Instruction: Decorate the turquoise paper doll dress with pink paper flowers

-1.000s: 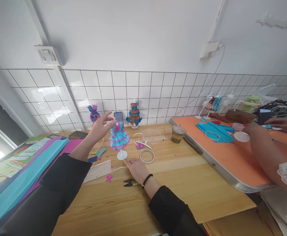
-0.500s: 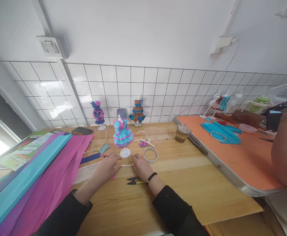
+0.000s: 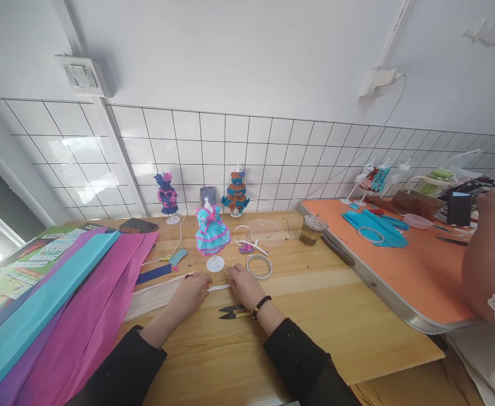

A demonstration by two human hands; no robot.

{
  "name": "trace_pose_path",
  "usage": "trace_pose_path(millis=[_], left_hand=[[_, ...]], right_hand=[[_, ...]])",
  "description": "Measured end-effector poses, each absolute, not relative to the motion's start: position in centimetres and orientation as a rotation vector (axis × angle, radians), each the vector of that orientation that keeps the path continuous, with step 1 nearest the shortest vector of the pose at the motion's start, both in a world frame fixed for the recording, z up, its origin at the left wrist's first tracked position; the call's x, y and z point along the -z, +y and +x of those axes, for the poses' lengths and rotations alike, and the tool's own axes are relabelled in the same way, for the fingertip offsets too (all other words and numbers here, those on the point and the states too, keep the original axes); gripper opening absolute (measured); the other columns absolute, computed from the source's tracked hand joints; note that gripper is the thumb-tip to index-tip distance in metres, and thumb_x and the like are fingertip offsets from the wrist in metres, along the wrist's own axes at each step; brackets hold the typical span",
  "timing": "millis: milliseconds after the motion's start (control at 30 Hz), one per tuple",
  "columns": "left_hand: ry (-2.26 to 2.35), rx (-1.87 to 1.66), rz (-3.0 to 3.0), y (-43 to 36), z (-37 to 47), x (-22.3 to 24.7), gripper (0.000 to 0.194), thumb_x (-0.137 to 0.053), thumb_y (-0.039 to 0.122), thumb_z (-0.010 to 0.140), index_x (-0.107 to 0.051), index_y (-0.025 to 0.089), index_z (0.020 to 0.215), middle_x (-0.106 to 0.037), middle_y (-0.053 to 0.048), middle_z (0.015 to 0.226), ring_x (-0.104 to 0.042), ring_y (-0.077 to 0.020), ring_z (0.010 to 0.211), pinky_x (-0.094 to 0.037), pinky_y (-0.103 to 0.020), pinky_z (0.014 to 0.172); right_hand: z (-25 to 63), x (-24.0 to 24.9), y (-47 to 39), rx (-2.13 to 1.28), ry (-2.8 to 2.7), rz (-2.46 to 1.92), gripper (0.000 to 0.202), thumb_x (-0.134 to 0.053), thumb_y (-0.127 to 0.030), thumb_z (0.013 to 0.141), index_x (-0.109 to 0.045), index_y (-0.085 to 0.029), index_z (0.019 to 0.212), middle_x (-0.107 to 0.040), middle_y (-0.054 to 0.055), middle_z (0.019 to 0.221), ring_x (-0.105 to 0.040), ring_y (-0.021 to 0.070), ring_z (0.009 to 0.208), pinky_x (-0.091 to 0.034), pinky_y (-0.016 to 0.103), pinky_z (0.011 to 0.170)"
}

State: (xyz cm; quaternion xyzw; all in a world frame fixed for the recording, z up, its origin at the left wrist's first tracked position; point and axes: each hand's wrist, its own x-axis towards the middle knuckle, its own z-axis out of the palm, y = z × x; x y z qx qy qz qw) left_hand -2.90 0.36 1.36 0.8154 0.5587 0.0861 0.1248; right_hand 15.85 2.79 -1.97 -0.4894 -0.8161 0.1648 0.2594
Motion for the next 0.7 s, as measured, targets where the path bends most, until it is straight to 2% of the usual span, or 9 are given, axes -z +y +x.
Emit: trace_pose_path(millis=[233, 367, 467, 567, 600, 700], left_hand=[[1.615, -0.264, 2.342, 0.8, -3.1, -1.2, 0.029, -0.039, 0.007, 0.075, -0.059, 0.015, 0.095, -0.065, -0.010, 0.091, -0.057, -0.0210, 0.090, -0.038, -0.030, 0.077], [1.593, -0.339, 2.284, 0.8, -3.6, -0.5, 0.035, -0.039, 0.008, 0.075, -0.054, 0.015, 0.105, -0.065, -0.009, 0.094, -0.057, -0.0184, 0.092, -0.040, -0.027, 0.077], [1.558, -0.438, 2.127, 1.1, -4.3, -0.4, 0.039, -0.043, 0.008, 0.071, -0.052, 0.017, 0.109, -0.064, -0.007, 0.095, -0.059, -0.0166, 0.086, -0.041, -0.026, 0.073], [1.586, -0.610, 2.037, 1.7, -5.3, -1.7, 0.029, -0.047, 0.020, 0.074, -0.054, 0.016, 0.102, -0.063, -0.007, 0.089, -0.059, -0.0172, 0.077, -0.043, -0.028, 0.069], [1.615, -0.708, 2.027, 2.0, -5.6, -2.5, 0.028, -0.048, 0.027, 0.075, -0.054, 0.016, 0.100, -0.062, -0.006, 0.086, -0.058, -0.0175, 0.075, -0.043, -0.030, 0.068], [1.723, -1.102, 1.927, 2.9, -6.0, -5.9, 0.033, -0.045, 0.042, 0.078, -0.053, 0.018, 0.100, -0.061, -0.005, 0.082, -0.057, -0.0177, 0.075, -0.044, -0.030, 0.066]], right_hand=[[17.5, 2.9, 4.5, -0.591, -1.781, -1.395, 0.023, -0.049, -0.021, 0.075, -0.063, -0.014, 0.091, -0.062, 0.007, 0.078, -0.058, 0.0179, 0.070, -0.047, 0.032, 0.066], [18.4, 2.2, 5.1, -0.700, -1.579, -1.362, 0.025, -0.048, -0.030, 0.074, -0.063, -0.014, 0.087, -0.063, 0.005, 0.067, -0.057, 0.0162, 0.058, -0.047, 0.029, 0.053], [18.2, 0.5, 4.9, -0.750, -1.505, -1.291, 0.026, -0.052, -0.033, 0.073, -0.063, -0.015, 0.087, -0.063, 0.004, 0.066, -0.057, 0.0153, 0.057, -0.046, 0.028, 0.054], [17.1, -1.9, 4.5, -0.790, -1.460, -1.206, 0.025, -0.055, -0.035, 0.073, -0.062, -0.016, 0.088, -0.065, 0.005, 0.077, -0.058, 0.0146, 0.063, -0.048, 0.029, 0.060], [16.6, -2.8, 4.4, -0.804, -1.446, -1.177, 0.025, -0.054, -0.035, 0.073, -0.062, -0.016, 0.088, -0.065, 0.006, 0.082, -0.059, 0.0145, 0.065, -0.048, 0.029, 0.062], [14.4, -5.2, 4.1, -0.836, -1.404, -1.081, 0.024, -0.054, -0.037, 0.075, -0.059, -0.018, 0.088, -0.065, 0.004, 0.080, -0.061, 0.0148, 0.069, -0.048, 0.028, 0.064]])
